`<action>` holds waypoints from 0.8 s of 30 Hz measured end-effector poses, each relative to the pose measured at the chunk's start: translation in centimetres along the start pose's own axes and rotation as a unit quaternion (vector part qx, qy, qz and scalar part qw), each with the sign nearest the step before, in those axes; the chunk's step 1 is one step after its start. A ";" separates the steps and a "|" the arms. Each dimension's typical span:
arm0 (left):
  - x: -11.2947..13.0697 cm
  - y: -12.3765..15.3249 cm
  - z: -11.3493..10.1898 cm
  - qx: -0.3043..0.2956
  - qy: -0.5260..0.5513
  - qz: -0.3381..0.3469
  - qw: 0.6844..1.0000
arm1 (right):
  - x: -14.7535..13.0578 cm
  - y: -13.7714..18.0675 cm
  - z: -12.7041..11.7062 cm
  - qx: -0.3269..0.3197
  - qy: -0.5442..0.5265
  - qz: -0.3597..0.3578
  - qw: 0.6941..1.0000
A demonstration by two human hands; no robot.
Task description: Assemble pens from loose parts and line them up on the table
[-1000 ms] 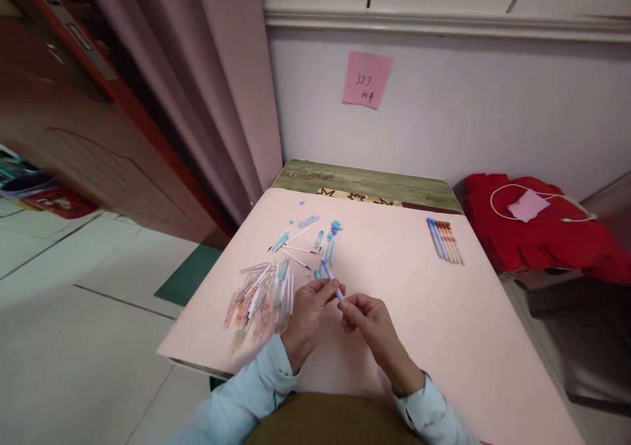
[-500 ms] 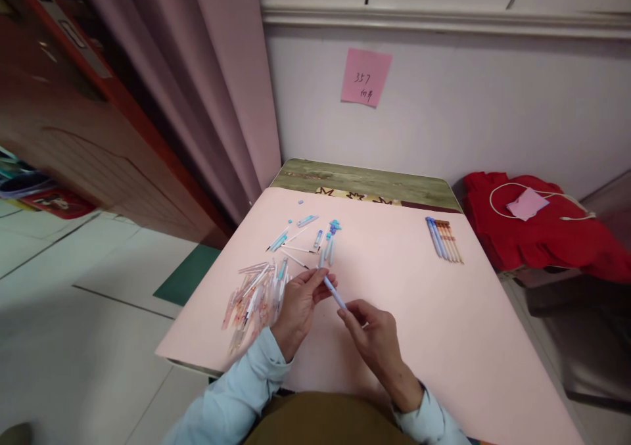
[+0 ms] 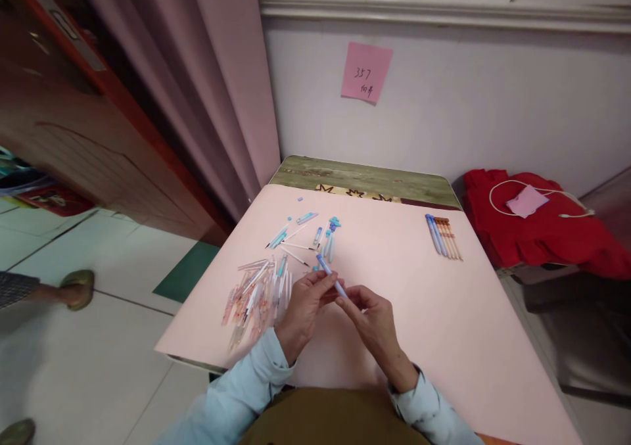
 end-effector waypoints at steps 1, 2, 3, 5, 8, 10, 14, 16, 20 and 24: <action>0.1 0.0 0.0 -0.004 0.001 0.003 1.000 | 0.1 0.0 -0.1 0.006 -0.021 0.004 1.000; 0.4 -0.1 -0.2 -0.005 0.007 0.011 1.000 | 0.3 -0.1 -0.2 0.014 -0.049 0.017 0.999; 0.8 -0.3 -0.5 -0.004 0.015 0.020 1.000 | 0.7 0.0 -0.4 0.024 -0.079 0.034 0.996; 1.5 -0.7 -1.2 0.009 0.029 0.028 0.999 | 1.5 0.1 -0.6 0.041 -0.123 0.074 0.989; 1.7 -1.2 -2.0 0.026 0.036 0.023 0.999 | 2.2 0.2 -0.3 0.031 -0.144 0.114 0.983; 1.4 -1.3 -1.9 0.025 0.036 0.024 0.999 | 2.2 0.1 0.4 0.004 -0.143 0.109 0.984; 0.1 -1.0 -1.2 0.016 0.009 0.033 0.999 | 1.7 0.0 1.5 -0.041 -0.091 0.059 0.993; -0.5 -0.9 -1.0 0.012 -0.005 0.035 0.999 | 1.9 0.1 1.7 -0.048 -0.060 0.049 0.996; -0.8 -0.8 -0.8 0.008 -0.022 0.038 0.999 | 2.4 0.2 1.9 -0.053 -0.038 0.043 0.997; -0.5 -0.7 -0.6 0.002 -0.043 0.038 0.998 | 2.4 0.3 2.5 -0.061 -0.066 0.049 0.995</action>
Point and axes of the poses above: each hand's wrist, its own y-axis away from the middle knuckle, its own z-axis out of the palm, x = y × z, the point moved 10 cm from there along -y, towards the middle knuckle, and after that the axes turned 12 degrees about -z, right-handed, at the moved point
